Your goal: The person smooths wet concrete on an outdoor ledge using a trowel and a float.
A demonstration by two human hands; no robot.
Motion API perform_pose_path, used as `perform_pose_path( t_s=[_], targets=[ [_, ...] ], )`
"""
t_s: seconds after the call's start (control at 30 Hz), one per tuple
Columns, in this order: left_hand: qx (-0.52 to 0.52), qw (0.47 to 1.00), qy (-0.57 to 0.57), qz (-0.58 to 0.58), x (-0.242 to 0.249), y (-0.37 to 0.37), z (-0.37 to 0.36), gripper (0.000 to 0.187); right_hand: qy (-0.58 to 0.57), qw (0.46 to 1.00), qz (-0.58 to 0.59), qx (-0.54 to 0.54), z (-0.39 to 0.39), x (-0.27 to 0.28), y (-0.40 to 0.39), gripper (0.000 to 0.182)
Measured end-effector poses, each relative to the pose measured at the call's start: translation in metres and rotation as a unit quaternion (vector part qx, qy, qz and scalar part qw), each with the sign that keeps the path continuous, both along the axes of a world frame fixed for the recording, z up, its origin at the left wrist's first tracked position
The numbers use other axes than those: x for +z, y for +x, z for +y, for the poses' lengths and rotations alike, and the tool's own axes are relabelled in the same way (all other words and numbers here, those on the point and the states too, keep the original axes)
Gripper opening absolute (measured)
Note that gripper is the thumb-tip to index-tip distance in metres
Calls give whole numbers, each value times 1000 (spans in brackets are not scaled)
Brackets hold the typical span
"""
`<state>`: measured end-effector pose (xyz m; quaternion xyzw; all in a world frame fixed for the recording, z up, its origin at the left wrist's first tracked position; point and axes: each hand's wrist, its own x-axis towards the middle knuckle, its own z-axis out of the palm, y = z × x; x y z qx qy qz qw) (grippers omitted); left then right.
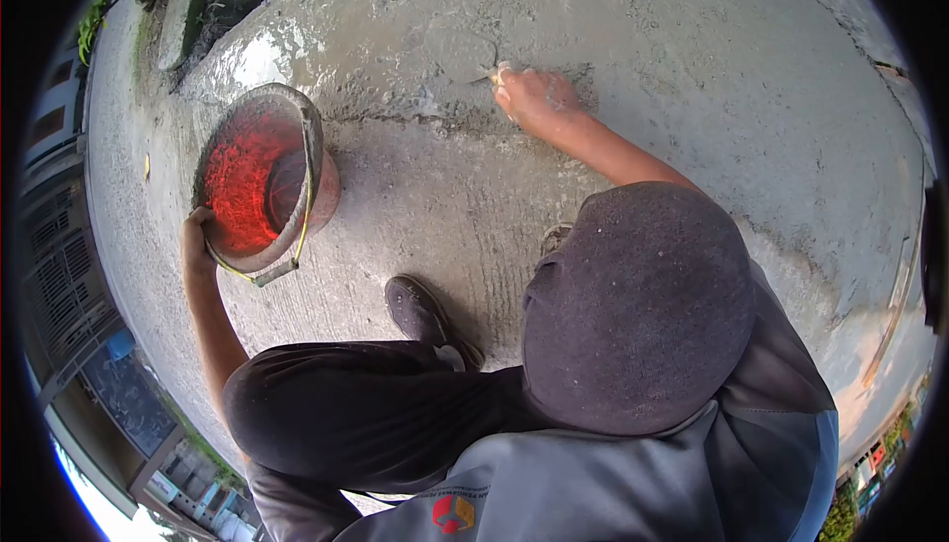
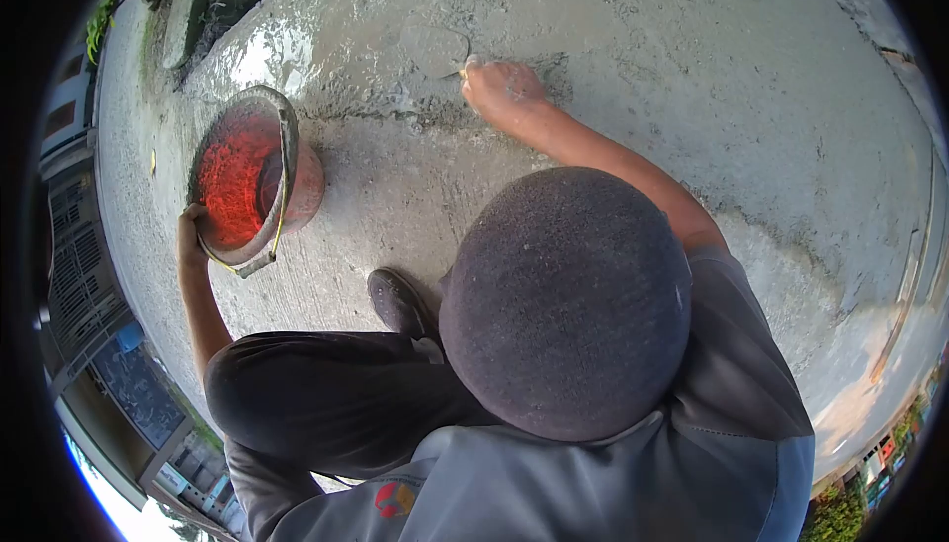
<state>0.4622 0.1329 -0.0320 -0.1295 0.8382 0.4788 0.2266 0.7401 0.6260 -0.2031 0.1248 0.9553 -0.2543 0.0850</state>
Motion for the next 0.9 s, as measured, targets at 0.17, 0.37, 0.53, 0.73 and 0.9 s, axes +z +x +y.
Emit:
perform_pose_path(
  t_s=[0.17,0.37,0.53,0.73,0.9],
  targets=[
    [51,998,-18,23,-4,5,4,10,-13,988,81,133,-19,12,6,27],
    [52,998,-23,9,-6,-6,-7,9,19,985,115,130,-28,-7,-74,25],
    [59,998,-21,-5,-11,-6,-18,10,-11,966,104,238,-25,14,-74,25],
    [60,998,8,-15,-6,1,-5,15,36,993,113,-18,34,-4,-135,26],
    [80,997,7,-14,-9,-4,-5,12,26,991,94,96,18,-11,-178,26]
  ],
)
